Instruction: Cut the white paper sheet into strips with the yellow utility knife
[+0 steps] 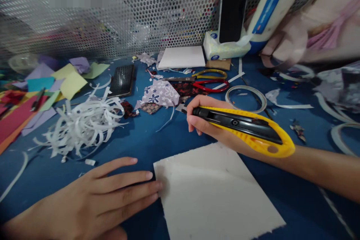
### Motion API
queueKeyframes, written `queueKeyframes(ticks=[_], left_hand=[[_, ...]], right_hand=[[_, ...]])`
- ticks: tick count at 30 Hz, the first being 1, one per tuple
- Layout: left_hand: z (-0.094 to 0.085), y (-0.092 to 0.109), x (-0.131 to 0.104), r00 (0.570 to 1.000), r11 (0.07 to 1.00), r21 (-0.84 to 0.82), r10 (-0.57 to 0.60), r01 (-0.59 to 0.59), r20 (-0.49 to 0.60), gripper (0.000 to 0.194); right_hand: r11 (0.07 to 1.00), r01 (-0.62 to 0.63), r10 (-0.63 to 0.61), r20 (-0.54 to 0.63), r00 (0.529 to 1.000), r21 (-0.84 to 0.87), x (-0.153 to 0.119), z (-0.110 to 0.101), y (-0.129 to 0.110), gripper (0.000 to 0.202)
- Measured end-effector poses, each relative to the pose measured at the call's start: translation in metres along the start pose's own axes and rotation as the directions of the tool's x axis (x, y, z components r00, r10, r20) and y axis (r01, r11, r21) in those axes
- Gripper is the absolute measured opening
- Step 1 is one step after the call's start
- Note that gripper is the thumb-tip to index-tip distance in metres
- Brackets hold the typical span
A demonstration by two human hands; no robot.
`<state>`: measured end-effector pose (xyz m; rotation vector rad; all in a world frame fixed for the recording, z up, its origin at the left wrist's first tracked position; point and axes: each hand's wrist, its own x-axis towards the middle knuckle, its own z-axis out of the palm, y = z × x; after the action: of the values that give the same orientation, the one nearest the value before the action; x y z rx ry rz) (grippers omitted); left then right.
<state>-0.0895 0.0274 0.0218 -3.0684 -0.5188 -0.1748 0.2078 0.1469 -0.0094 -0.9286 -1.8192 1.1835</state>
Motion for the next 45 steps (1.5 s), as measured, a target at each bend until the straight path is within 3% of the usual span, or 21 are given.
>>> queueKeyframes(ticks=[6,10,15,18,22,28,35,41,45], left_hand=[[0.003,0.0,0.0,0.998,0.999,-0.011,-0.043,0.043,-0.049,0.042],[0.008,-0.002,0.002,0.981,0.983,0.006,-0.184,0.185,-0.068,0.049],[0.014,-0.008,-0.001,0.9,0.903,-0.03,-0.429,0.428,-0.073,0.056],[0.016,-0.009,-0.004,0.875,0.878,-0.061,-0.479,0.475,-0.069,0.055],[0.014,-0.01,-0.005,0.848,0.852,-0.1,-0.522,0.513,-0.093,0.057],[0.01,-0.009,-0.006,0.732,0.737,-0.142,-0.675,0.661,-0.093,0.058],[0.01,0.012,-0.008,0.696,0.693,-0.198,-0.715,0.693,-0.065,0.053],[0.008,0.022,-0.006,0.703,0.7,-0.187,-0.708,0.689,-0.06,0.053],[0.008,0.023,-0.006,0.729,0.727,-0.192,-0.68,0.659,-0.076,0.055]], right_hand=[[1.0,0.019,-0.019,0.011,1.0,-0.001,-0.001,0.001,0.0,0.025],[0.999,0.036,-0.036,-0.003,0.999,-0.008,-0.004,0.002,-0.003,0.021],[0.994,0.096,-0.099,-0.061,0.993,-0.05,-0.009,0.007,-0.003,0.022],[0.983,0.159,-0.162,-0.021,0.987,-0.094,-0.012,0.009,-0.007,0.02],[0.986,0.115,-0.105,0.09,0.99,-0.12,-0.018,0.008,-0.014,0.018],[0.993,0.101,-0.097,0.066,0.993,-0.061,-0.018,0.007,-0.011,0.016],[0.999,0.03,-0.032,0.06,0.998,0.022,-0.015,0.008,-0.002,0.02],[0.99,0.119,-0.124,0.078,0.989,0.071,-0.013,0.006,0.008,0.016],[0.997,0.044,-0.048,0.059,0.997,0.069,-0.014,0.008,0.002,0.018]])
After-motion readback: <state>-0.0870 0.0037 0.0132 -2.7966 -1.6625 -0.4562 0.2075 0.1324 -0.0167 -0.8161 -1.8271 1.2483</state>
